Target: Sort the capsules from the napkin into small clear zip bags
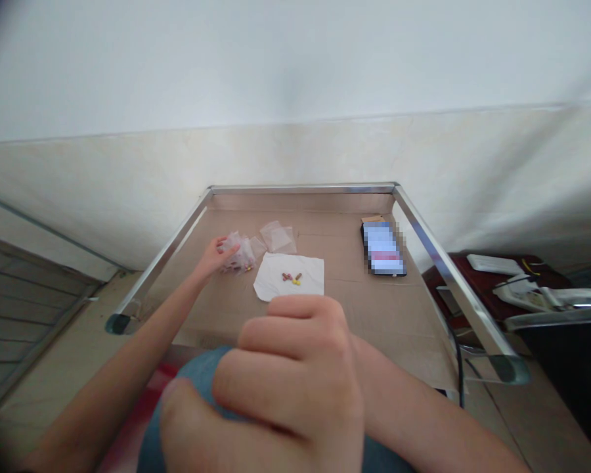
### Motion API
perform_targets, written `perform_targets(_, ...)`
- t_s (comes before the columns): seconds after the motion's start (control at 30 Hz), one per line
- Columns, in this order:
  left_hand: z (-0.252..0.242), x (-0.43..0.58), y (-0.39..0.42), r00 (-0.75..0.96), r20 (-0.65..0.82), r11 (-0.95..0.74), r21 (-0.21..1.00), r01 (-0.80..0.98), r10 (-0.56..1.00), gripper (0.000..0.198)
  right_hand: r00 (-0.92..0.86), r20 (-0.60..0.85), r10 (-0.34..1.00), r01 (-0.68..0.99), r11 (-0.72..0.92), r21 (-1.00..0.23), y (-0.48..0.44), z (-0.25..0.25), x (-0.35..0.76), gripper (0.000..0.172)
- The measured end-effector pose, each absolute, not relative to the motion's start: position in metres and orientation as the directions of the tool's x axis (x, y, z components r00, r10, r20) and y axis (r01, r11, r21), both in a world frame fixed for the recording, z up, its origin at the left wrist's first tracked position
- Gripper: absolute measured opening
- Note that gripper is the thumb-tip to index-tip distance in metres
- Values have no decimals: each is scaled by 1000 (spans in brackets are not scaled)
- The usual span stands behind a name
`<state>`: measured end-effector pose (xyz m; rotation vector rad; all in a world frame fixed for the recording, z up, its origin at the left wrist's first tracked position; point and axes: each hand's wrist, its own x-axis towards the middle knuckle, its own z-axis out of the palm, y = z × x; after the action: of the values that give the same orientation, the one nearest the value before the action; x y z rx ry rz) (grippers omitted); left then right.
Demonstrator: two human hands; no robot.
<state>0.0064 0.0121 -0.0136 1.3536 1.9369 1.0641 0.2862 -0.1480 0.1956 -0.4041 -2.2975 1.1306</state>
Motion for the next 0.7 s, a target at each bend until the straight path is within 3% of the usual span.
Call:
perform_targets(0.07, -9, 8, 9, -345, -6, 185, 853, 488, 938, 62, -677, 464, 571, 209, 754, -623, -142, 189, 279, 25)
perform_targets(0.17, -1, 11, 3, -360, -72, 226, 885, 408, 930, 62, -595, 650, 473, 299, 881, -368, -130, 176, 268, 25)
perform_targets(0.27, 3, 10, 1, -391, -128, 278, 893, 354, 911, 56, -548, 754, 362, 287, 928, -237, -116, 165, 264, 23)
perform_targets(0.4, -2, 3, 2, -441, -145, 295, 910, 292, 886, 46, -508, 793, 336, 283, 935, -214, -103, 155, 266, 23)
perform_targets(0.7, -3, -2, -3, -384, -125, 174, 980, 96, 915, 34, -501, 729, 466, 356, 879, -317, -88, 144, 269, 20)
